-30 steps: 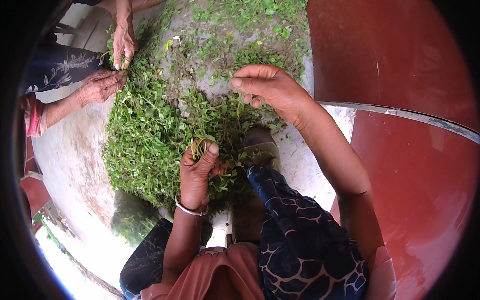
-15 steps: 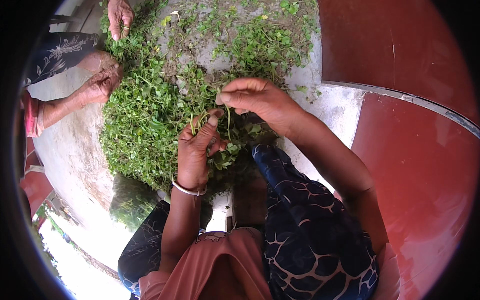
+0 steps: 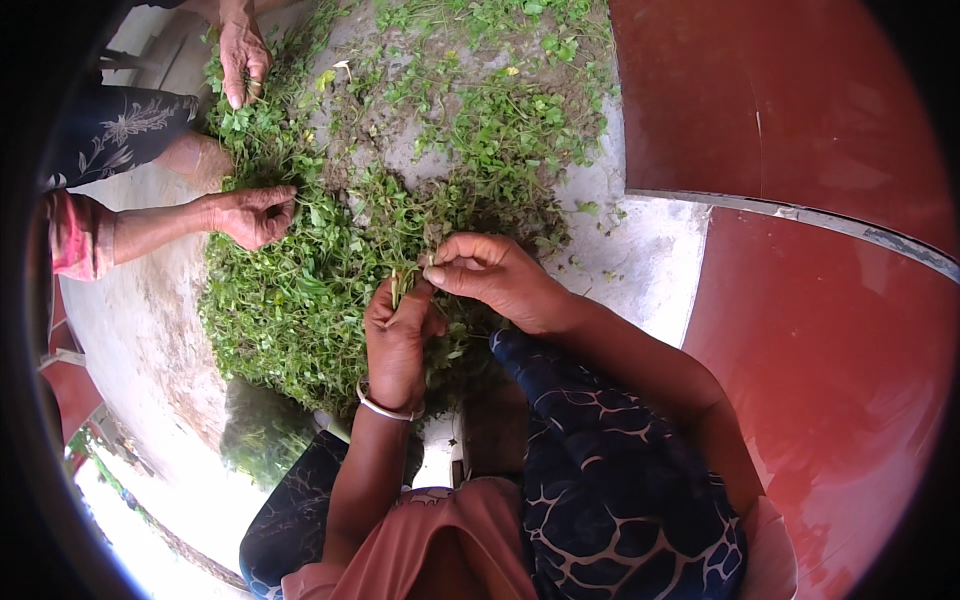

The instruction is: The person sits on the floor and sorts through a large pile of green herbs, picking up bunches and separating leaves from stems by hand. Another person works alongside, also sorting the herbs.

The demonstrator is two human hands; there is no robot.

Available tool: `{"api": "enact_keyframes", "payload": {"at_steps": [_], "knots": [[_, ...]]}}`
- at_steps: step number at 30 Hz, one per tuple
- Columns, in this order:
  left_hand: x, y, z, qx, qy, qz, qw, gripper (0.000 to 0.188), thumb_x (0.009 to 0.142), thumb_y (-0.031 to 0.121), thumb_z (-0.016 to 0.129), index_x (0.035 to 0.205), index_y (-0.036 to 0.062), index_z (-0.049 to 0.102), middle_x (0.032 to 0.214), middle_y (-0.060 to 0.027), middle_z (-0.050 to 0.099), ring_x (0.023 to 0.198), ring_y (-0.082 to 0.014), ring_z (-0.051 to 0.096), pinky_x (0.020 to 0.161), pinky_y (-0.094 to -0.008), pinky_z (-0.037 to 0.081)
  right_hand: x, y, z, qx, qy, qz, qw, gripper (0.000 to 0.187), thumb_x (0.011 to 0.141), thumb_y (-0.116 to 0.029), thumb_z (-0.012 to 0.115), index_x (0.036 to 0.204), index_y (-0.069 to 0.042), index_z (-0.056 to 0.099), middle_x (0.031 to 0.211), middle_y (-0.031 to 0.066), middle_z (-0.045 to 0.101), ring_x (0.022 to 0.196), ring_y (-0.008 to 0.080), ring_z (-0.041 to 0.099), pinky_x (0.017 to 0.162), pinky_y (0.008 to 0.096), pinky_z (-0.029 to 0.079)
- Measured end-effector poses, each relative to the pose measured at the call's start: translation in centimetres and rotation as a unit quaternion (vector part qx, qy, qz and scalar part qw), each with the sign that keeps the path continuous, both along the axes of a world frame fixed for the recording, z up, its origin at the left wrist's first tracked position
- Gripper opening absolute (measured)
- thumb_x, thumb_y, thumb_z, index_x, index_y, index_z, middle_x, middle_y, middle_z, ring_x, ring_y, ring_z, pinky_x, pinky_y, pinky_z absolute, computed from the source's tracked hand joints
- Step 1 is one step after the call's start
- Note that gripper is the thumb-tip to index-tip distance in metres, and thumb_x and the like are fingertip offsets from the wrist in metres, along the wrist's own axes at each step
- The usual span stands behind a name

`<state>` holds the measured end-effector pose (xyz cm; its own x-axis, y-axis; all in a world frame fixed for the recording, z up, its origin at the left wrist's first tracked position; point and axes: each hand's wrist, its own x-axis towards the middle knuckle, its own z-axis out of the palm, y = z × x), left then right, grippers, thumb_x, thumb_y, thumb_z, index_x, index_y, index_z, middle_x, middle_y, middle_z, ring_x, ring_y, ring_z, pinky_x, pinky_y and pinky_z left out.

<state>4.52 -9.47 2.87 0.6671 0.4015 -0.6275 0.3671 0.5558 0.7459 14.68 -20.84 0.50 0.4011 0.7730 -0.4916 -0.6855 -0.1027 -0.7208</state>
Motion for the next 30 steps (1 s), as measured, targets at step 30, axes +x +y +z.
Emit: {"api": "enact_keyframes", "payload": {"at_steps": [30], "knots": [[0.4, 0.2, 1.0, -0.041, 0.001, 0.051, 0.998, 0.024, 0.093, 0.028, 0.053, 0.08, 0.009, 0.045, 0.054, 0.0012, 0.04, 0.043, -0.0077, 0.033, 0.043, -0.0241, 0.038, 14.1, -2.8, -4.9, -0.256, -0.428, -0.005, 0.867, 0.017, 0.085, -0.023, 0.064, 0.091, -0.008, 0.06, 0.078, -0.0007, 0.058, 0.073, 0.0125, 0.058, 0.06, 0.0294, 0.046]]}}
